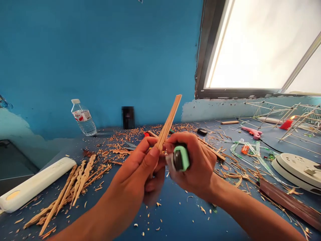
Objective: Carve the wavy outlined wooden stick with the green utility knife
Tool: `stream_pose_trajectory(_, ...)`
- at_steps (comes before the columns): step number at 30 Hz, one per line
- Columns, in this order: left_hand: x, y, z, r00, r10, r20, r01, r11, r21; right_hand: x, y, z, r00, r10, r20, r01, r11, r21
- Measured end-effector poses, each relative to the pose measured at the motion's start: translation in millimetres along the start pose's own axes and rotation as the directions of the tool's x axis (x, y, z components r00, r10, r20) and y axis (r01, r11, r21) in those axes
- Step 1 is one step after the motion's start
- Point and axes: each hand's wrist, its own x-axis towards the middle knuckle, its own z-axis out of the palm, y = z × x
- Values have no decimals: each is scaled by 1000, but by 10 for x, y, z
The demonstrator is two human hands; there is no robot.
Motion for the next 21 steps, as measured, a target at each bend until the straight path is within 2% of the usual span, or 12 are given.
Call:
stream_pose_trajectory(2, 41, -24, 5, 998, 65, -19, -66, 997, -51, 3, -56, 50, 993, 122, -10, -121, 991, 62)
stream_pose_trajectory(4, 62, -18, -16, 992, 115, -45, -117, 992, -45, 31, -62, 79, 977, 210, 40, -214, 962, 167)
stream_pose_trajectory(8, 41, 44, -77, 975, 203, -92, -193, 975, 109, 74, 66, 13, 938, 255, 236, -333, 851, 406)
stream_pose_trajectory(10, -12, 55, -99, 985, 142, -98, -134, 987, 85, 28, 151, -86, 895, 246, 372, -423, 735, 530)
stream_pose_trajectory(12, -90, 34, -127, 995, 14, -103, -12, 1000, 22, -76, 207, -220, 838, 224, 498, -515, 626, 585)
stream_pose_trajectory(14, -177, -22, -174, 991, -81, -105, 80, 997, -11, -209, 220, -376, 784, 229, 577, -583, 591, 558)
stream_pose_trajectory(16, -250, -111, -245, 989, -100, -108, 100, 995, -9, -332, 196, -529, 701, 253, 666, -658, 588, 470)
stream_pose_trajectory(19, -295, -294, -374, 993, -80, -87, 80, 997, 4, -454, 135, -672, 539, 264, 800, -718, 640, 273)
stream_pose_trajectory(21, -270, -429, -451, 994, -75, -75, 74, 997, -20, -503, 92, -670, 481, 268, 835, -725, 658, 206)
